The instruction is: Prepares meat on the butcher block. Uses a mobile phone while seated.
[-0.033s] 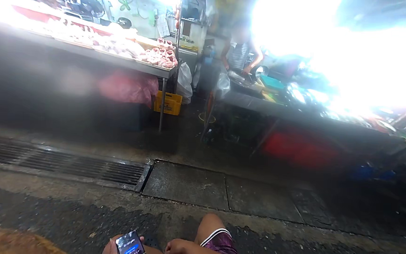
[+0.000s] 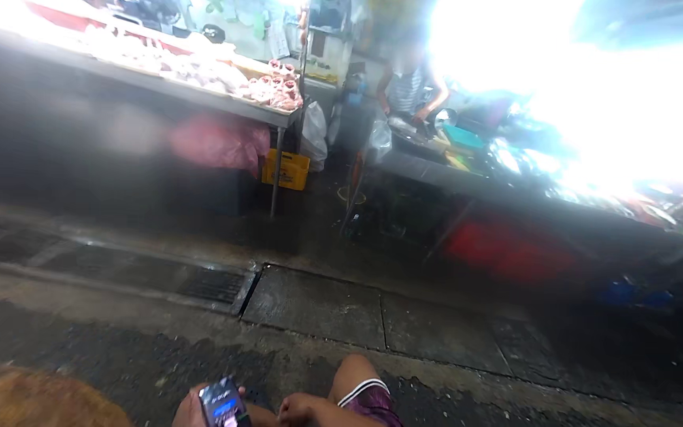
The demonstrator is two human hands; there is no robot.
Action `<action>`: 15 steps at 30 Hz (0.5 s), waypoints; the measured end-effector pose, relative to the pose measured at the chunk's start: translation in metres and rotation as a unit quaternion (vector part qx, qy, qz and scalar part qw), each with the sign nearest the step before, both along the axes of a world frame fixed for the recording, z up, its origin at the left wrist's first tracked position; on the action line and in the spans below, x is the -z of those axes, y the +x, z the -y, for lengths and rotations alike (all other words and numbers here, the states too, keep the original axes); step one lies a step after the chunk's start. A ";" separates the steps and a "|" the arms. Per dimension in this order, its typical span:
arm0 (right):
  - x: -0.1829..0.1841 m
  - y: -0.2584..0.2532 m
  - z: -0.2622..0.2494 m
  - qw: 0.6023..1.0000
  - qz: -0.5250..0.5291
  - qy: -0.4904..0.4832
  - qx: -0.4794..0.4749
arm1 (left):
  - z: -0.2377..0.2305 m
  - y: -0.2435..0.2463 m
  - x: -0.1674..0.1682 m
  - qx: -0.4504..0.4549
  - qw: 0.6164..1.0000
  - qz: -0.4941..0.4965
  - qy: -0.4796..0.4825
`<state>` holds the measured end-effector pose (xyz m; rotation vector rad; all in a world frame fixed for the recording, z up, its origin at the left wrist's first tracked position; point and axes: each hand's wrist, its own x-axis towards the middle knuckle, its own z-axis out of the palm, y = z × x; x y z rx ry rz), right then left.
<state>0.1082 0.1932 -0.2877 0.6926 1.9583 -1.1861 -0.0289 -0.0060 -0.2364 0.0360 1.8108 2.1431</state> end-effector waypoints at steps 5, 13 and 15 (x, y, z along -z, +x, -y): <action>-0.007 0.007 0.003 0.999 -0.024 -0.030 0.039 | 0.005 -0.002 -0.004 0.016 0.975 -0.021 -0.220; 0.001 -0.003 0.003 1.000 0.028 -0.007 -0.003 | -0.001 0.002 -0.019 0.025 0.922 0.207 0.325; 0.005 -0.003 0.003 0.999 0.034 -0.010 -0.006 | -0.002 0.007 -0.039 -0.001 0.925 0.236 0.297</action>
